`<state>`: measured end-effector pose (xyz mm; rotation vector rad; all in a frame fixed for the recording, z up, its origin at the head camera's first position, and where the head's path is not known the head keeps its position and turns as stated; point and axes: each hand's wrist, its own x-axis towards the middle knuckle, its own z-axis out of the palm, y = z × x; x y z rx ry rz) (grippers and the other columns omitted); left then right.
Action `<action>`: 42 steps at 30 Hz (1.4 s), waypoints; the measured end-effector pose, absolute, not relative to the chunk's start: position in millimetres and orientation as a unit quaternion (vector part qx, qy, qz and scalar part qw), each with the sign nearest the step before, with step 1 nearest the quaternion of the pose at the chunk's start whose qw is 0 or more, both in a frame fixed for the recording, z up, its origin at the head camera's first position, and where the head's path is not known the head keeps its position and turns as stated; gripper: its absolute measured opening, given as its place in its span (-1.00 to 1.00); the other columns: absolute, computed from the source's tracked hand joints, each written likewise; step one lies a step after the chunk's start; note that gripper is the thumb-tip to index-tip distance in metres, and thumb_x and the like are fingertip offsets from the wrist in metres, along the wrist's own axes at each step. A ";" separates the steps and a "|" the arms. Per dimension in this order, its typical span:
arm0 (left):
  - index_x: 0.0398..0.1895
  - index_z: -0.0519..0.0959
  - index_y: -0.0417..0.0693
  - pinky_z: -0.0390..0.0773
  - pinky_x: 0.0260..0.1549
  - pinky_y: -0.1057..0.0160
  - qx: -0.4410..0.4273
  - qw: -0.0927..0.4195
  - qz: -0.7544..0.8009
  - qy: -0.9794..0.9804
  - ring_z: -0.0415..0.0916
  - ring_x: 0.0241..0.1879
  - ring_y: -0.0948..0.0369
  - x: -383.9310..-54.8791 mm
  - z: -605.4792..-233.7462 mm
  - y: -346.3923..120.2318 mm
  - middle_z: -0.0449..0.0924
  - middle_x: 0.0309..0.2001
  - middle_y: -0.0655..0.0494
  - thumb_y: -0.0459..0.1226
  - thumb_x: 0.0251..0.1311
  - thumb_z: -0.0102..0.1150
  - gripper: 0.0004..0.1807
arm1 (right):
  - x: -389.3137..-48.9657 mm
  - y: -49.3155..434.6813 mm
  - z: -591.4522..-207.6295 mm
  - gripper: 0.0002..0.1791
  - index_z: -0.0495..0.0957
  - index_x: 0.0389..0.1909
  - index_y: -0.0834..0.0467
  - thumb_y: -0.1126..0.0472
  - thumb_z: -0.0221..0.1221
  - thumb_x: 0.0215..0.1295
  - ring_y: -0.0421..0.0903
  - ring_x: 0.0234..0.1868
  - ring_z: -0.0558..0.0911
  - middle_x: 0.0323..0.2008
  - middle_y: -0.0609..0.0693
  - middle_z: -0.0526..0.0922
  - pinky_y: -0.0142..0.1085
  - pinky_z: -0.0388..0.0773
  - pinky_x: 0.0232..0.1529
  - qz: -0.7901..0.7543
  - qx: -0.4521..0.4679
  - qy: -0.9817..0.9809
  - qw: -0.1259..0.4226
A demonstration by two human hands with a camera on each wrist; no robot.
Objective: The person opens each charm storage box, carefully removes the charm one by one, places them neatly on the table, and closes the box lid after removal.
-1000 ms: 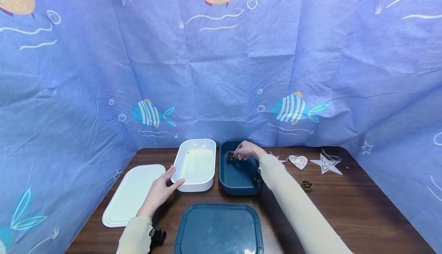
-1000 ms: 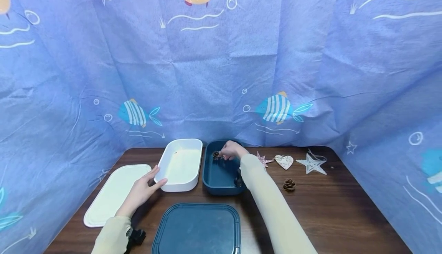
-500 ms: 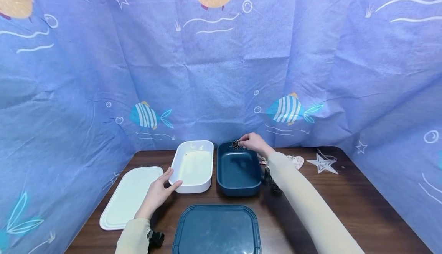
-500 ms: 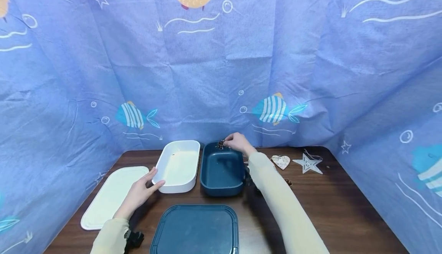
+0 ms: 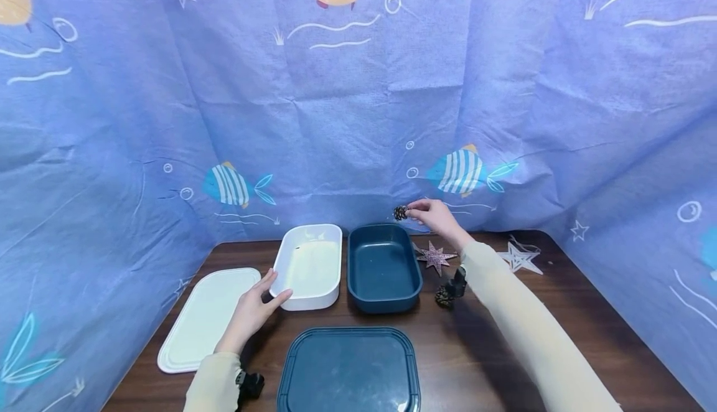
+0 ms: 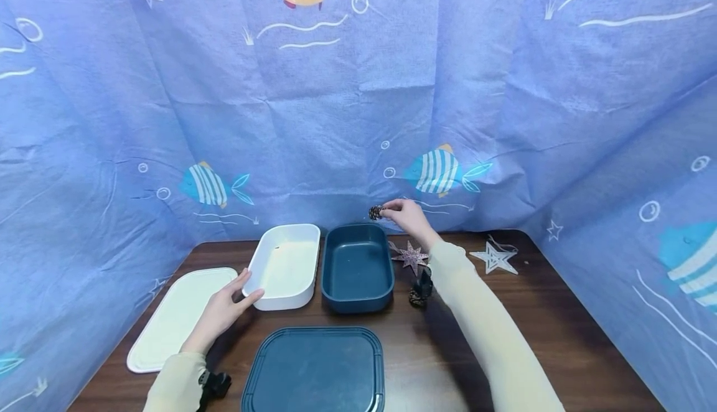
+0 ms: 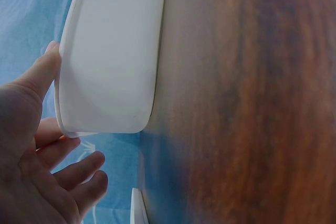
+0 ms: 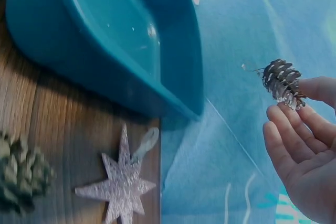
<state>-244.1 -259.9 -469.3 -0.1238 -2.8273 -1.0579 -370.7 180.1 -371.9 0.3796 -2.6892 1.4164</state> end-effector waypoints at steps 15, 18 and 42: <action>0.54 0.15 -0.23 0.16 0.40 -0.21 -0.049 0.051 -0.351 -0.934 0.01 0.51 -0.18 -246.2 -467.1 -261.9 0.03 0.56 -0.15 0.29 0.25 0.17 0.03 | -355.5 248.4 -356.0 -0.45 0.38 0.34 0.43 0.11 0.09 0.54 0.02 0.06 0.68 0.23 0.41 0.50 -0.32 0.62 0.08 0.576 0.091 -0.810 0.056; 0.54 0.16 -0.24 0.15 0.40 -0.22 -0.052 0.052 -0.350 -0.934 0.01 0.51 -0.20 -246.3 -466.0 -261.7 0.04 0.56 -0.17 0.28 0.26 0.18 0.03 | -351.0 262.4 -353.1 -0.43 0.35 0.36 0.44 0.11 0.07 0.55 -0.05 0.04 0.69 0.25 0.41 0.48 -0.32 0.60 0.09 0.592 0.086 -0.799 0.062; 0.55 0.13 -0.25 0.12 0.40 -0.26 -0.056 0.038 -0.337 -0.939 -0.02 0.51 -0.23 -245.8 -463.1 -261.1 0.01 0.56 -0.19 0.34 0.25 0.11 0.07 | -318.4 353.6 -352.8 -0.87 0.56 -0.03 0.14 0.29 0.08 0.52 -0.25 -0.23 0.75 -0.25 -0.17 0.75 -0.40 0.67 -0.08 0.759 0.055 -0.647 0.045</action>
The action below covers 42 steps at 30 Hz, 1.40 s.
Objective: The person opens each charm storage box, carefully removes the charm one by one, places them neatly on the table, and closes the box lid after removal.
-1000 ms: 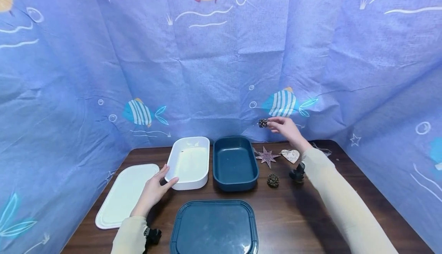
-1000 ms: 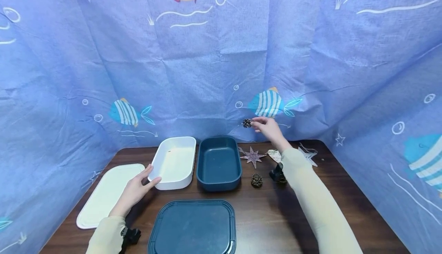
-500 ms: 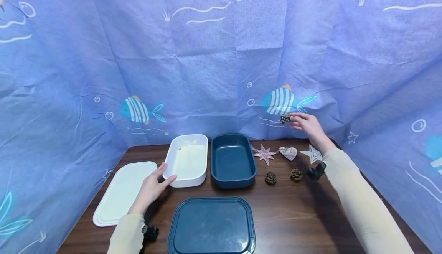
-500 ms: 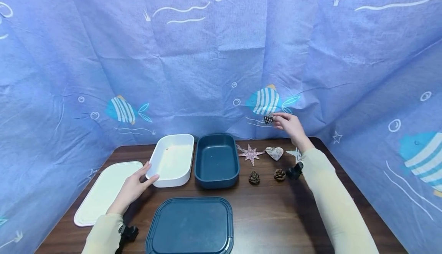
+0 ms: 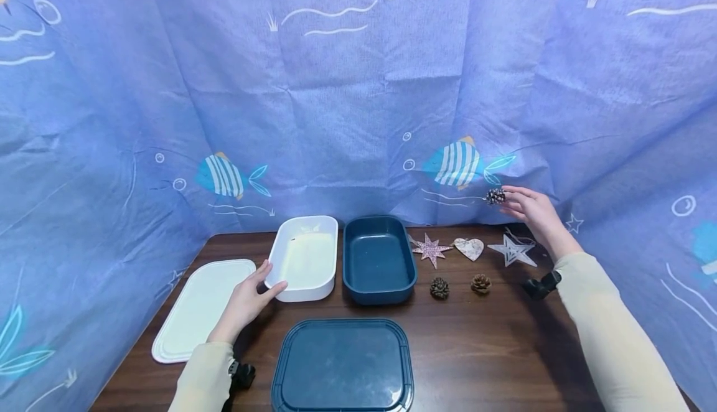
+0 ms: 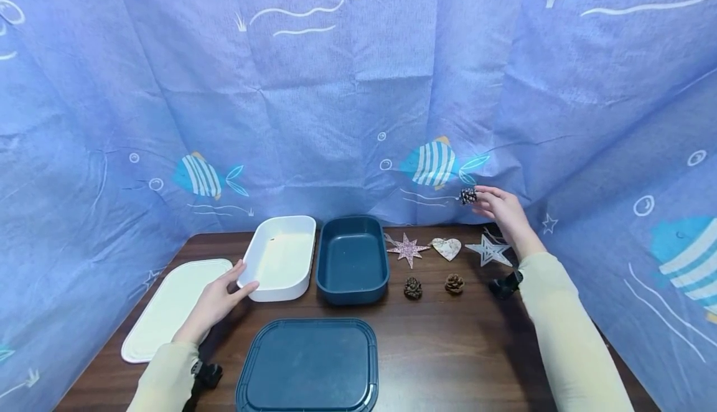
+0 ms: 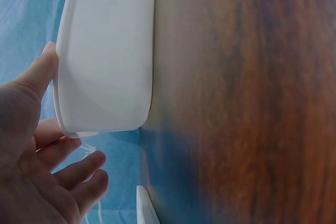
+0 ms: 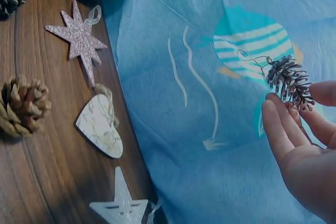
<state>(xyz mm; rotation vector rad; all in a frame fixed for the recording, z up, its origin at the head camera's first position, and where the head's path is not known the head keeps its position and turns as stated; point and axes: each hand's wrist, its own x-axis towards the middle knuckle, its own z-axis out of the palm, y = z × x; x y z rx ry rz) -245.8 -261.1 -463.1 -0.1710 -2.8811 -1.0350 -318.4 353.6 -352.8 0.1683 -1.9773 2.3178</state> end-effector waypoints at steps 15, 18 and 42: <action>0.55 0.12 -0.23 0.10 0.40 -0.26 -0.051 0.030 -0.333 -0.941 -0.02 0.51 -0.22 -246.6 -461.9 -260.8 0.00 0.57 -0.18 0.37 0.23 0.08 0.09 | -293.4 385.3 -364.0 -0.70 0.73 -0.14 0.12 0.39 0.01 0.53 -0.14 -0.21 0.76 -0.16 -0.09 0.75 -0.32 0.69 -0.10 0.805 0.103 -0.583 0.039; 0.55 0.12 -0.23 0.11 0.40 -0.26 -0.050 0.030 -0.331 -0.942 -0.01 0.51 -0.23 -247.0 -462.2 -261.3 0.00 0.57 -0.18 0.38 0.23 0.07 0.09 | -290.3 389.1 -363.9 -0.70 0.73 -0.11 0.12 0.40 0.01 0.53 -0.15 -0.19 0.74 -0.13 -0.12 0.74 -0.33 0.69 -0.10 0.804 0.106 -0.584 0.041; 0.55 0.13 -0.23 0.11 0.40 -0.26 -0.052 0.044 -0.324 -0.944 -0.01 0.51 -0.23 -248.6 -464.0 -261.6 0.02 0.56 -0.17 0.34 0.26 0.09 0.06 | -282.0 412.8 -384.1 -0.71 0.69 -0.18 0.23 0.40 -0.03 0.54 -0.16 -0.16 0.67 -0.01 -0.17 0.60 -0.21 0.73 -0.14 0.827 0.087 -0.552 0.058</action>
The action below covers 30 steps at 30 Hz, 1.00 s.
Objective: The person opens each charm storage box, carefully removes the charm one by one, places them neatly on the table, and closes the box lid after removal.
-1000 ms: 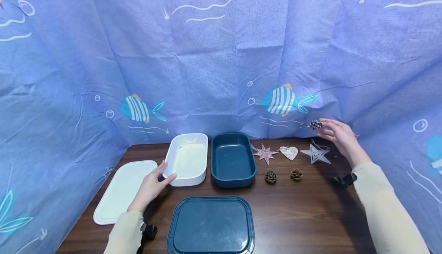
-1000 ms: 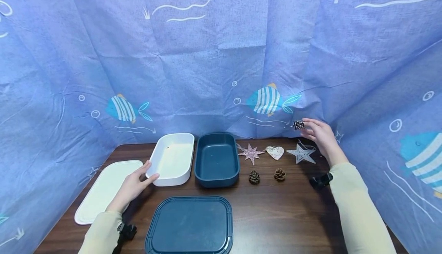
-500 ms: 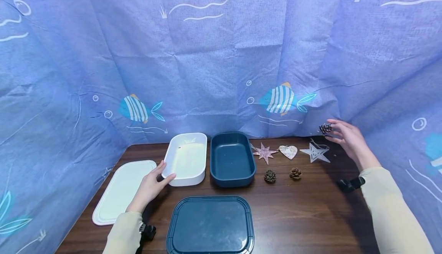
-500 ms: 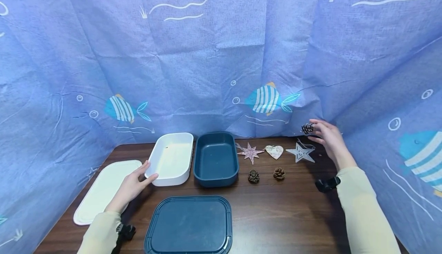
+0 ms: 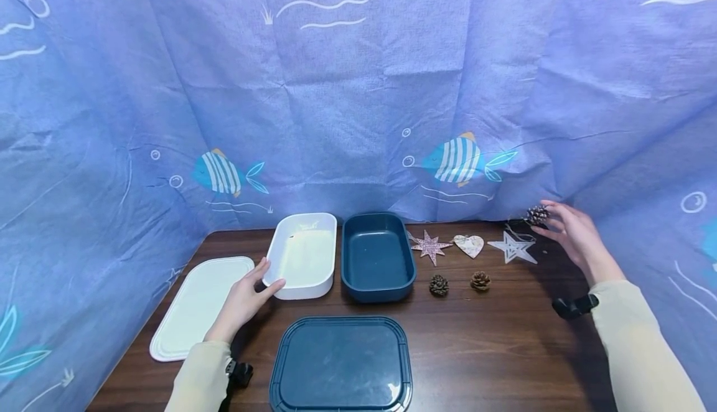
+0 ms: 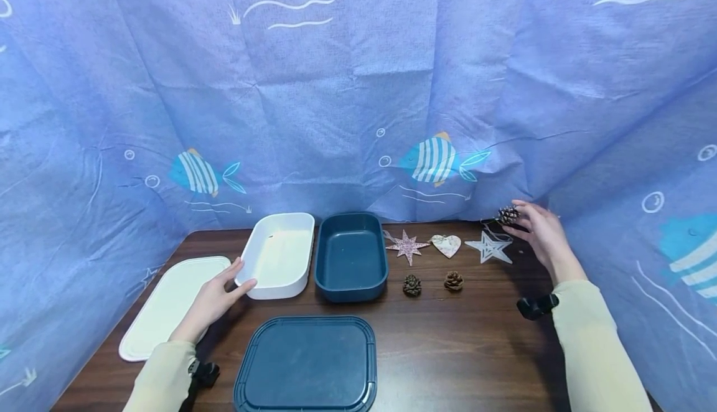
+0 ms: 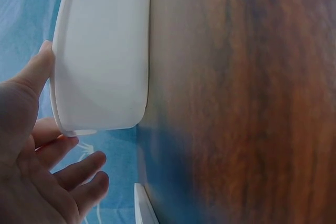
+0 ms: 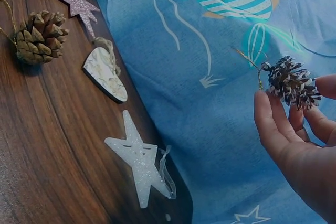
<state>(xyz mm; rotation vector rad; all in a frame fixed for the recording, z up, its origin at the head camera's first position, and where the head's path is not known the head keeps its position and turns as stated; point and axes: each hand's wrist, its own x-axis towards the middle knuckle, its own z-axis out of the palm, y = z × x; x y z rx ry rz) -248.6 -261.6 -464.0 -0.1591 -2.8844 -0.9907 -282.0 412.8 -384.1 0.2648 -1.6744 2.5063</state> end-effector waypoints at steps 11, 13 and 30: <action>0.54 0.15 -0.23 0.11 0.41 -0.25 -0.054 0.050 -0.325 -0.943 0.01 0.51 -0.22 -249.5 -463.9 -261.2 0.05 0.55 -0.17 0.32 0.27 0.11 0.04 | -280.2 416.8 -391.3 -0.75 0.72 -0.24 0.22 0.40 0.05 0.50 -0.10 -0.29 0.75 -0.28 0.02 0.74 -0.26 0.71 -0.12 0.852 0.063 -0.514 0.080; 0.55 0.15 -0.23 0.11 0.41 -0.24 -0.054 0.050 -0.324 -0.943 0.00 0.51 -0.22 -249.5 -464.2 -261.2 0.05 0.55 -0.17 0.32 0.27 0.11 0.04 | -279.8 418.0 -392.7 -0.76 0.71 -0.28 0.22 0.41 0.07 0.48 -0.10 -0.32 0.75 -0.32 0.02 0.74 -0.26 0.71 -0.12 0.854 0.056 -0.509 0.086; 0.55 0.14 -0.25 0.08 0.42 -0.25 -0.051 0.041 -0.331 -0.941 -0.03 0.51 -0.23 -248.2 -464.5 -260.5 0.02 0.56 -0.18 0.33 0.28 0.09 0.05 | -271.4 430.3 -406.5 -0.74 0.72 -0.35 0.20 0.44 0.09 0.46 -0.14 -0.34 0.73 -0.34 -0.04 0.71 -0.32 0.71 -0.15 0.844 0.017 -0.530 0.082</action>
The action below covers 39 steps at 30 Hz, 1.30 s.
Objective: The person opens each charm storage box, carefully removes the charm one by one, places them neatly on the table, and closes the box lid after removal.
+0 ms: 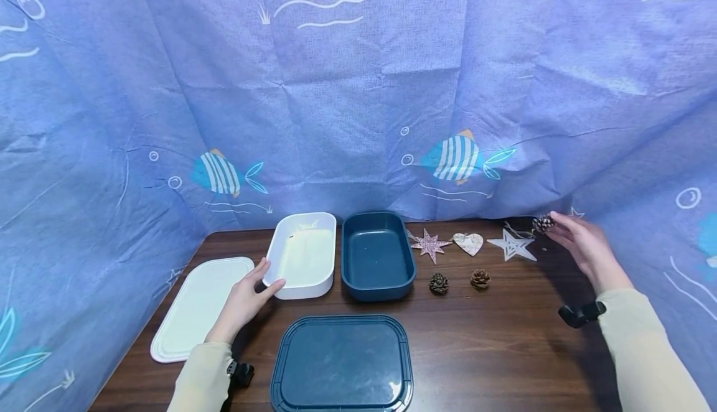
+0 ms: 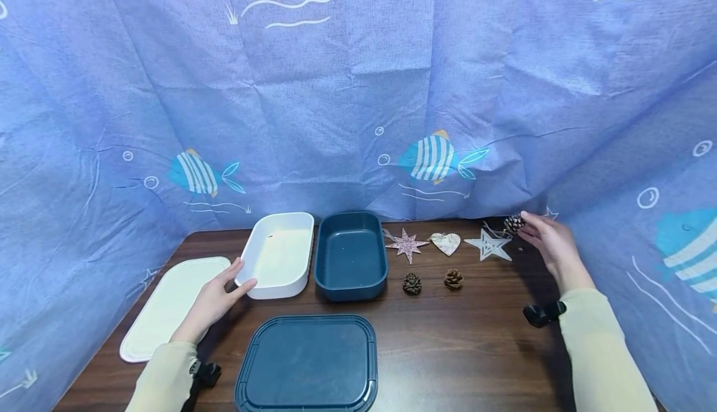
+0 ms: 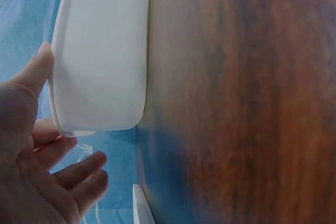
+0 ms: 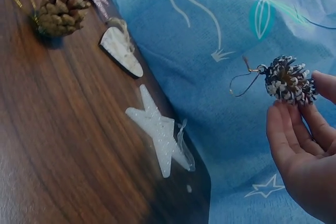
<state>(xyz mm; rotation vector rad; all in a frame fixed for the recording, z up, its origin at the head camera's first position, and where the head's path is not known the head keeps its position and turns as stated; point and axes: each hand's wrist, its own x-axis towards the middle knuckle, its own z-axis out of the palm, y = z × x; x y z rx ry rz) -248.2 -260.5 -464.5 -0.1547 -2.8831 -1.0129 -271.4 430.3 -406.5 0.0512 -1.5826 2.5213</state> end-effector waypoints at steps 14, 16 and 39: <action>0.53 0.17 -0.28 0.12 0.40 -0.25 -0.053 0.048 -0.328 -0.942 0.01 0.50 -0.24 -249.0 -465.7 -258.8 0.04 0.55 -0.21 0.25 0.30 0.15 0.00 | -271.0 427.6 -438.4 -0.82 0.61 -0.35 -0.19 0.17 0.22 0.45 -0.38 -0.28 0.65 -0.30 -0.42 0.63 -0.49 0.65 -0.16 0.644 -0.030 -0.763 0.037; 0.53 0.17 -0.28 0.14 0.40 -0.25 -0.054 0.050 -0.329 -0.942 0.02 0.50 -0.24 -250.2 -466.4 -259.1 0.04 0.55 -0.21 0.26 0.29 0.16 0.00 | -271.0 425.9 -441.9 -0.82 0.65 -0.35 -0.17 0.18 0.22 0.45 -0.39 -0.27 0.64 -0.29 -0.43 0.62 -0.49 0.65 -0.15 0.640 -0.027 -0.768 0.022; 0.55 0.12 -0.24 0.13 0.40 -0.23 -0.046 0.044 -0.328 -0.943 0.00 0.51 -0.23 -251.2 -468.6 -258.9 0.01 0.57 -0.18 0.32 0.28 0.10 0.05 | -270.1 419.3 -465.2 -0.29 0.37 0.20 0.63 0.04 0.23 0.42 -0.32 -0.25 0.60 -0.24 -0.14 0.62 -0.38 0.68 -0.16 0.532 -0.063 -0.838 -0.100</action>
